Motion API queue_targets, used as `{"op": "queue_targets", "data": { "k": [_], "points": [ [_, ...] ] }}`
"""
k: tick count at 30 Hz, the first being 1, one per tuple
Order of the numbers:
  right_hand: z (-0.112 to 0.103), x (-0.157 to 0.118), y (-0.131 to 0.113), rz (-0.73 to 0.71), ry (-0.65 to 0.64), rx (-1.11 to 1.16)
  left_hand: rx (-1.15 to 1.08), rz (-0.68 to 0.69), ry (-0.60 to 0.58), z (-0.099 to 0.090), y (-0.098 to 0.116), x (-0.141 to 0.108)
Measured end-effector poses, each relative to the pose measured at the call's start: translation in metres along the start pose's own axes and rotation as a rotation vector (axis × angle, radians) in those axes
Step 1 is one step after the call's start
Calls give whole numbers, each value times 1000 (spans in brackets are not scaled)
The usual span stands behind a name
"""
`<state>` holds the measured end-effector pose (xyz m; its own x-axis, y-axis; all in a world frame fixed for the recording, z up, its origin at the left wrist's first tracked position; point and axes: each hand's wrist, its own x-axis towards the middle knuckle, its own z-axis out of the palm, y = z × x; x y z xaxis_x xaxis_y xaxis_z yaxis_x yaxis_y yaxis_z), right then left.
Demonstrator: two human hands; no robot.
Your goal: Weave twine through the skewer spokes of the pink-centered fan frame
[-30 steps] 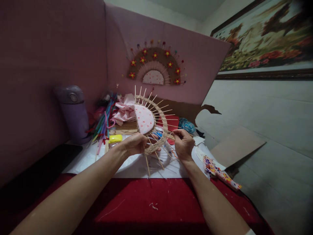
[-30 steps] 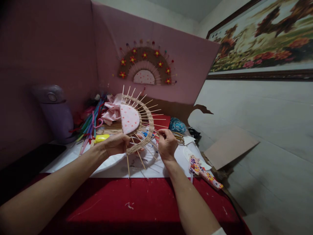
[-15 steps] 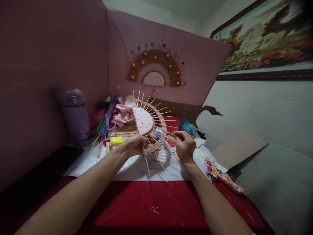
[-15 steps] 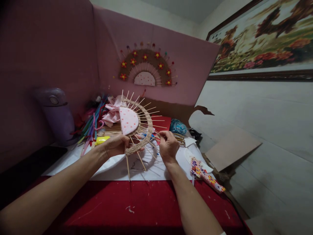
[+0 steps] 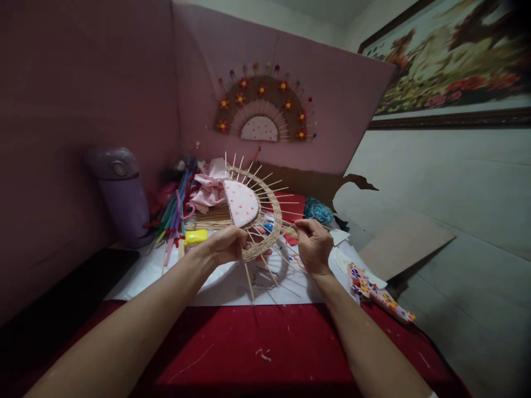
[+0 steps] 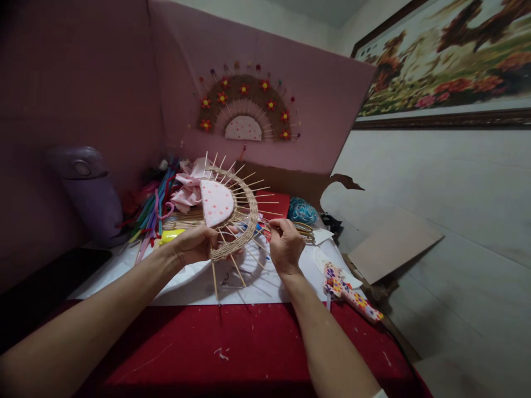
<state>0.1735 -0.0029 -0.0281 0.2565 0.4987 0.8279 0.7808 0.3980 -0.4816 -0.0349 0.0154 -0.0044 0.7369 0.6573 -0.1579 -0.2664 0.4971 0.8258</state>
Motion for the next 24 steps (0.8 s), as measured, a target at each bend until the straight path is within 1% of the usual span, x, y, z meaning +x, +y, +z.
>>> {"op": "queue_targets", "data": {
  "k": [5,10,14,18,21,24],
  "points": [
    [0,1,2,3,-4,2,-9,35,-27,-4,-2,2],
    [0,4,5,8,-28,42,-40,48,5,-8,1,3],
    [-1,7,6,-16,-61,54,-46,44,4,-12,1,3],
    [-2,9,8,-16,-130,106,-74,39,-18,-15,2,4],
    [-1,9,11,55,-164,194,-74,39,-10,-17,5,4],
    [1,11,15,196,-156,334,-71,70,-27,-20,7,4]
  ]
}}
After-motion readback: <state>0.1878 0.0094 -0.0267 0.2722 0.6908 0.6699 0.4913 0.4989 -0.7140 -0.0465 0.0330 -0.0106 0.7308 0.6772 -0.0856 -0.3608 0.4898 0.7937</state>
